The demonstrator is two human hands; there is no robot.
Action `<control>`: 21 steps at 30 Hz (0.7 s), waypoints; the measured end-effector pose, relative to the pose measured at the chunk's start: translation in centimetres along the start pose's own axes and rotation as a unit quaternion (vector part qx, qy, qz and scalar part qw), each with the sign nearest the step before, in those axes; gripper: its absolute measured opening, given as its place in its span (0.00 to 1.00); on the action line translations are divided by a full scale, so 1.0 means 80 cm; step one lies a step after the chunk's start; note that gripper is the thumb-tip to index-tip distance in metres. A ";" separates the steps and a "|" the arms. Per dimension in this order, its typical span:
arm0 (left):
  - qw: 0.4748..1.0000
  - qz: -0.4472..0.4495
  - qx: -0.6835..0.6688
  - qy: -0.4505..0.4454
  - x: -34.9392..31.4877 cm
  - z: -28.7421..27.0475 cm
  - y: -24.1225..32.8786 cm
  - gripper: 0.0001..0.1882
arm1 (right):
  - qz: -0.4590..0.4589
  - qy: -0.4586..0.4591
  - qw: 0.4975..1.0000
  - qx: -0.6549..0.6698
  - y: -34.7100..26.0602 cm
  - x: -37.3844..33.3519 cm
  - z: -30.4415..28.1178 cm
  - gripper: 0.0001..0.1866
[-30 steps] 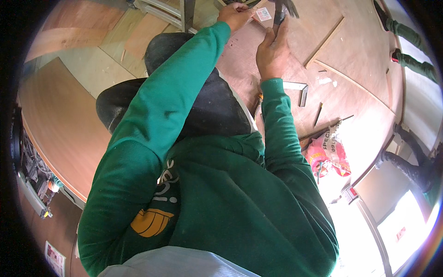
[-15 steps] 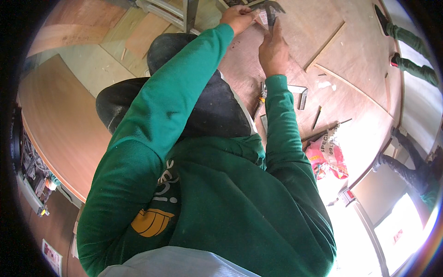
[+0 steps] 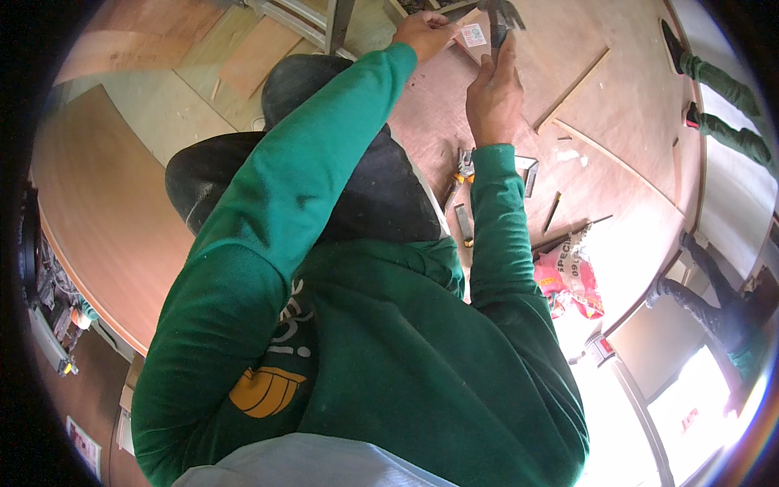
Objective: The person sits on the floor and assembles a small wooden frame. They use a hammer to drive nails into the joints of the frame and a utility knife to trim excess material. The person also uses a saw to cut a piece of wood and a ruler to measure the frame.
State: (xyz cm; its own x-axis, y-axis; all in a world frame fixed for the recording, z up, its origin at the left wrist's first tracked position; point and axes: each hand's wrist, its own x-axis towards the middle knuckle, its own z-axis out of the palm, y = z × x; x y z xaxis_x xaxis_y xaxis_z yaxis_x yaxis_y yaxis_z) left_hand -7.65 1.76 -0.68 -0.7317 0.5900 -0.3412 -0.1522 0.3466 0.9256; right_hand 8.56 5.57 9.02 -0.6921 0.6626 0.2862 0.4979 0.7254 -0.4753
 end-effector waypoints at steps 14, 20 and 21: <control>1.000 0.026 0.007 0.011 0.006 -0.007 -0.008 0.25 | 0.018 -0.080 0.995 -0.056 -0.019 0.018 -0.012 0.31; 1.000 -0.015 0.019 0.002 -0.002 -0.005 0.004 0.26 | 0.028 -0.043 0.998 -0.028 -0.019 -0.001 -0.014 0.31; 1.000 -0.019 0.017 -0.001 -0.004 -0.004 0.005 0.26 | 0.013 -0.019 1.000 -0.011 -0.018 -0.003 -0.012 0.30</control>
State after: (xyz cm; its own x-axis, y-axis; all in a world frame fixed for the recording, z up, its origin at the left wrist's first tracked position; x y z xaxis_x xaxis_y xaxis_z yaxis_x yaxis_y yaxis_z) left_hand -7.69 1.48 -0.16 -0.7249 0.5775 -0.3756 -0.1567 0.3927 0.9062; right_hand 8.51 4.54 10.47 -0.6983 0.6736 0.2421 0.5270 0.7127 -0.4630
